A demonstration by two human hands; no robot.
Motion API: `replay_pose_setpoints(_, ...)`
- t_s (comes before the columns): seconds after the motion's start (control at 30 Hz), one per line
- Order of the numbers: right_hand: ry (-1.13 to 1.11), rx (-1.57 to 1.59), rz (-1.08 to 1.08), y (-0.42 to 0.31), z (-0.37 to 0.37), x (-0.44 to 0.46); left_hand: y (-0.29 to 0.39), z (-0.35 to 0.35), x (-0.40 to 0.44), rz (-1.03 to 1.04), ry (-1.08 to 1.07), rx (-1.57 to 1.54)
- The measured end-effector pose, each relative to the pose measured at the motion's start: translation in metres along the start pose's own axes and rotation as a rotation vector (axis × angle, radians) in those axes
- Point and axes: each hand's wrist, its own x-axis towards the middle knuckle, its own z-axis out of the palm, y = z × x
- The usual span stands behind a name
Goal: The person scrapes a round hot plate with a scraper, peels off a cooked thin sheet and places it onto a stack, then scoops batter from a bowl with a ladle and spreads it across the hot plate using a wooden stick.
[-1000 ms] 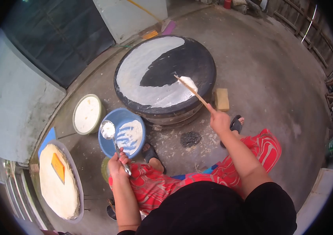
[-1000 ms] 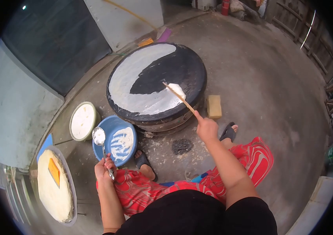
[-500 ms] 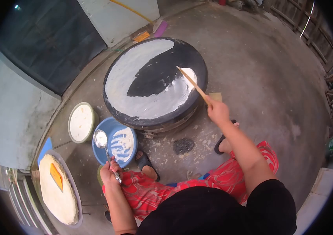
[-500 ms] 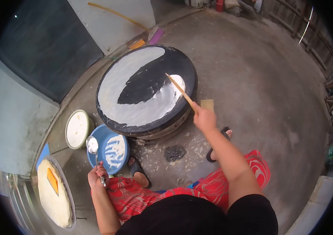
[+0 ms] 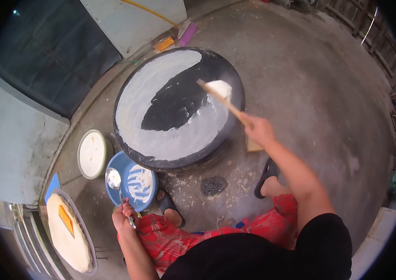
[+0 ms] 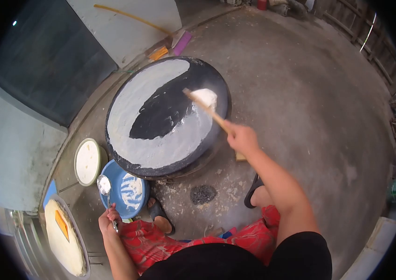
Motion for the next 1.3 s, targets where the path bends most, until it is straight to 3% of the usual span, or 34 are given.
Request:
replay_pose_setpoints(0.03,-0.065,0.179,-0.043,-0.003,0.001,-0.006,0.001,-0.001,0.001,-0.022,-0.011,-0.009)
replay_pose_setpoints(0.17,-0.142,0.042,-0.263,0.058,-0.023,-0.010,-0.005,0.006,0.001,-0.018,-0.012,-0.014)
replay_pose_setpoints(0.23,-0.066,-0.205,-0.110,0.082,-0.020,0.025,-0.008,0.011,0.000,0.007,0.014,0.017)
replay_pose_setpoints(0.33,0.047,-0.215,-0.164,0.061,0.013,0.081,-0.012,0.019,0.003,0.012,0.062,-0.027)
replay_pose_setpoints(0.4,0.009,0.102,0.072,0.042,0.025,0.097,-0.012,0.022,0.005,0.001,0.068,-0.026)
replay_pose_setpoints(0.43,-0.122,0.306,0.154,0.032,0.012,0.089,-0.011,0.023,0.006,-0.014,0.073,-0.027)
replay_pose_setpoints(0.47,-0.121,0.306,0.152,0.039,0.011,0.081,-0.009,0.021,0.007,-0.014,0.071,-0.029)
replay_pose_setpoints(0.53,-0.175,0.100,-0.195,0.079,0.003,0.066,-0.007,0.018,0.009,-0.027,0.002,0.000)
replay_pose_setpoints(0.57,-0.079,0.047,-0.228,0.093,0.003,0.071,-0.012,0.023,0.006,0.007,0.033,-0.010)
replay_pose_setpoints(0.67,-0.044,-0.185,-0.142,0.094,0.019,0.115,-0.016,0.029,0.006,0.047,0.059,0.001)
replay_pose_setpoints(0.8,-0.027,-0.211,-0.013,0.061,0.052,0.150,-0.015,0.028,0.010,0.008,0.054,-0.047)
replay_pose_setpoints(0.87,0.008,0.323,-0.091,0.061,0.052,0.130,-0.015,0.028,0.009,-0.038,0.061,-0.095)
replay_pose_setpoints(0.93,-0.260,0.059,-0.095,0.084,0.012,0.110,-0.018,0.030,0.005,-0.045,0.044,-0.086)
replay_pose_setpoints(1.0,-0.162,-0.113,-0.042,0.131,0.006,0.103,-0.020,0.033,0.004,-0.046,0.031,-0.069)
replay_pose_setpoints(1.1,-0.040,-0.332,-0.061,0.130,0.016,0.143,-0.021,0.036,0.003,-0.043,0.020,-0.067)
replay_pose_setpoints(1.23,-0.133,-0.268,0.100,0.065,0.081,0.222,-0.021,0.036,0.007,-0.057,-0.013,-0.097)
replay_pose_setpoints(1.3,-0.250,-0.143,0.147,0.025,0.075,0.233,-0.021,0.035,0.008,-0.066,-0.023,-0.098)
